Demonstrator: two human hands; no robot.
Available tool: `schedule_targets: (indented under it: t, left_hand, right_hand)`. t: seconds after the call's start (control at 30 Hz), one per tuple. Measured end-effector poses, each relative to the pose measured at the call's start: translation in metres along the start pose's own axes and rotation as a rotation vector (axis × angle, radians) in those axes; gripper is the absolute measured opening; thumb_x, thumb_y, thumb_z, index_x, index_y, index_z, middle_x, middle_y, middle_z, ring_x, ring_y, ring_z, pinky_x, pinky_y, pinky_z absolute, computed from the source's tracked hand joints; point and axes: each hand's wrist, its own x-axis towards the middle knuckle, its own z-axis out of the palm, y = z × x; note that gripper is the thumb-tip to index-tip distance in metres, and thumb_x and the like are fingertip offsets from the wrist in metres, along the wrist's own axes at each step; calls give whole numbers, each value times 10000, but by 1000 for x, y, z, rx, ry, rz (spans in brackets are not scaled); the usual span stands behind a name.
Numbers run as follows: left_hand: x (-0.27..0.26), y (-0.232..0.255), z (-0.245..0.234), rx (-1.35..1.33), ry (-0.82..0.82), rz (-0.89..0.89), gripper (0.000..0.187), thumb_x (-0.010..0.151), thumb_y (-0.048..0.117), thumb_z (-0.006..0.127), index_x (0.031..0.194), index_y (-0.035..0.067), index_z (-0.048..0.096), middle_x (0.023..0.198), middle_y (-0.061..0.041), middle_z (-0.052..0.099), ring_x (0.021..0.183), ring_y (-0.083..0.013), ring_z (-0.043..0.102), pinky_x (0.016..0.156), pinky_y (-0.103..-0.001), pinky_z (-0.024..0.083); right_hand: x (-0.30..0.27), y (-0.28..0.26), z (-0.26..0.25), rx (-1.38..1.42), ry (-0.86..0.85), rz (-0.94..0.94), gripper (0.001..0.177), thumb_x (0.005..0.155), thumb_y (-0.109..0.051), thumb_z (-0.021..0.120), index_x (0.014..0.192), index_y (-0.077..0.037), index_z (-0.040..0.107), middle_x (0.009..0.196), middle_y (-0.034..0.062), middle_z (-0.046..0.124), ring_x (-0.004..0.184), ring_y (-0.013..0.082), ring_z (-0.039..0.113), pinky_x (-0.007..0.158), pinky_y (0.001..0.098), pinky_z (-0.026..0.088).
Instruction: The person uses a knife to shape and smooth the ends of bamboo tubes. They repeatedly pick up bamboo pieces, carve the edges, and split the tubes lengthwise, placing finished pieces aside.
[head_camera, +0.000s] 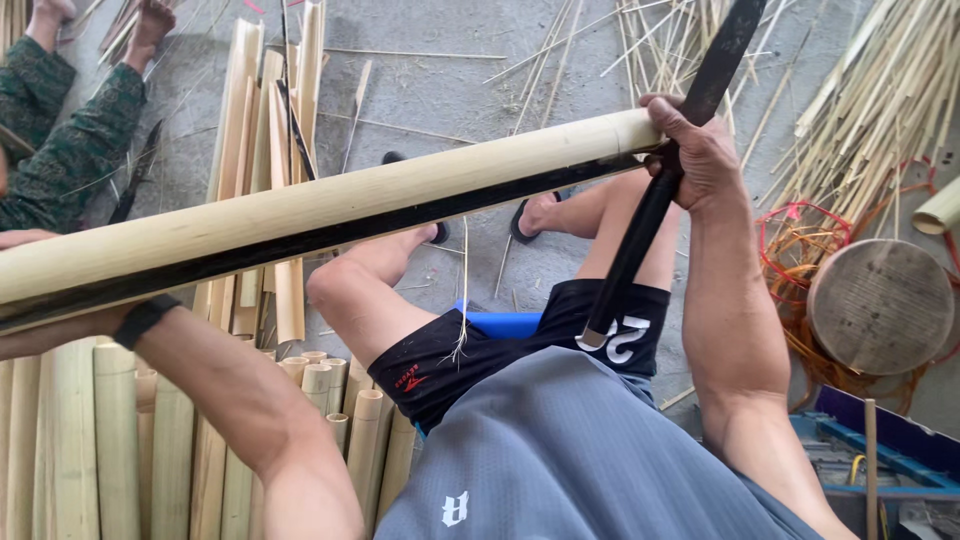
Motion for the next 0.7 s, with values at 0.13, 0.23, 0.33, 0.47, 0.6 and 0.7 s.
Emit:
schedule_targets:
  t: [0.13,0.23,0.33,0.47,0.6,0.7]
  left_hand:
    - [-40,-41,27,97,184,35,686,906,567,589,1277,-10,585,1176,-123,663,1045,-194,697,873,-284,616]
    - [-88,-62,75,227,350,82,816,864,626,615,1229,-102,555,1103,-222,666,1033,-323,730,835,-402,631]
    - [-143,-93,119,266,413,-36,778,840,632,628,1239,-28,529,1049,-202,643,977,-300,716,834,-392,629]
    - [-153,-139,137,527,289,-82,639,814,577,714,1159,87,492,912,-150,604,782,-274,649,692,-435,608]
    - [-100,-125,134,502,170,-111,677,849,535,765,1148,-14,506,977,-173,604,839,-279,653,718,-441,589]
    - [-66,-133,127,741,-101,24,689,859,579,786,1145,11,523,982,-130,615,822,-240,672,693,-431,597]
  right_hand:
    - [-21,-26,-7,-60,12,-106,300,896,-155,860,1107,4,717,850,67,673,555,122,588,452,235,463]
    - [-34,-37,-4,-20,33,-150,272,920,-125,856,1109,9,712,845,85,672,568,132,598,456,242,466]
    - [-51,-30,9,-90,49,-137,235,920,-121,826,1093,-17,704,828,84,673,539,135,587,446,258,475]
    - [-62,-5,40,-415,-67,-64,215,1019,-230,679,1151,-70,734,811,35,667,511,106,594,423,273,468]
    - [-70,3,55,-1004,-95,-434,182,1045,-185,595,1179,-83,665,837,78,710,626,197,675,571,334,527]
    - [-84,17,63,-1293,-282,-867,213,993,-92,632,1201,-65,596,800,138,675,732,333,703,696,426,550]
